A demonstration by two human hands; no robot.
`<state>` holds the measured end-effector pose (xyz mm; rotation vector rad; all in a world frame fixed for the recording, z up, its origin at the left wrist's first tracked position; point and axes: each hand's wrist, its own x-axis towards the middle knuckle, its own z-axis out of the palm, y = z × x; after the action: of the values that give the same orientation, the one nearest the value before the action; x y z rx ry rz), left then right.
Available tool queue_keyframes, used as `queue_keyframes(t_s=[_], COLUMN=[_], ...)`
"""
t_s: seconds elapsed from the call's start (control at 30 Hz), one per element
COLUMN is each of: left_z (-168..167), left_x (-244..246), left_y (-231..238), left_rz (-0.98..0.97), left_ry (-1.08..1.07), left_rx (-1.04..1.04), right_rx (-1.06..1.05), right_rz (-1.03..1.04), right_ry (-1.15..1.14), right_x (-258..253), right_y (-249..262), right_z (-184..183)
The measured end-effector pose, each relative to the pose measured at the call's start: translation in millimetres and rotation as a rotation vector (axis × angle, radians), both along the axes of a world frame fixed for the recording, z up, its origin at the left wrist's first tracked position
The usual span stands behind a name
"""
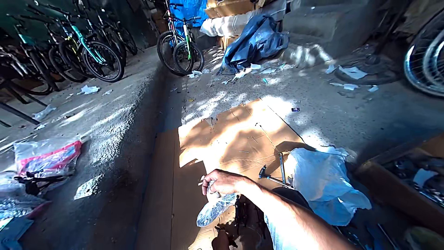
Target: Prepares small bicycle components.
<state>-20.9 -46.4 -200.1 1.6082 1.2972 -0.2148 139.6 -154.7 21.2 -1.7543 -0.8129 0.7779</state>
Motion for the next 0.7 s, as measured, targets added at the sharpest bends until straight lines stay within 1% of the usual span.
queue_keyframes(t_s=[0.07,0.13,0.17,0.2,0.23,0.27,0.3,0.33,0.37,0.4,0.43,0.53,0.6,0.7], left_z=[30,69,90,112,135,154,170,182,190,193,194,189,184,176], left_x=[6,22,30,35,35,32,28,25,24,24,23,21,22,24], left_y=[0,16,29,40,47,51,54,56,56,57,57,62,62,48], left_rz=[0.207,0.466,0.510,0.460,0.347,0.171,-0.060,-0.294,-0.470,-0.565,-0.583,-0.514,-0.467,-0.271], left_ry=[-0.238,-0.540,-0.677,-0.812,-0.940,-1.031,-1.070,-1.057,-1.016,-0.974,-0.944,-0.945,-0.998,-1.099], left_rx=[-0.020,-0.078,-0.034,0.040,0.108,0.177,0.225,0.261,0.288,0.274,0.227,0.005,-0.050,-0.073], right_rx=[0.044,0.090,0.108,0.122,0.131,0.149,0.172,0.193,0.202,0.200,0.205,0.283,0.303,0.293], right_rz=[0.024,0.055,0.071,0.095,0.117,0.133,0.142,0.139,0.118,0.086,0.059,0.015,-0.009,-0.061], right_ry=[0.023,0.026,0.016,0.006,-0.012,-0.036,-0.062,-0.090,-0.114,-0.133,-0.146,-0.188,-0.220,-0.232], right_x=[5,7,7,7,7,5,3,0,-4,-9,-12,-16,-16,-16], right_y=[-1,-2,-2,-2,-2,-1,1,2,4,5,6,8,8,10], right_z=[-2,-2,-2,1,2,3,3,4,6,8,8,2,-1,-5])
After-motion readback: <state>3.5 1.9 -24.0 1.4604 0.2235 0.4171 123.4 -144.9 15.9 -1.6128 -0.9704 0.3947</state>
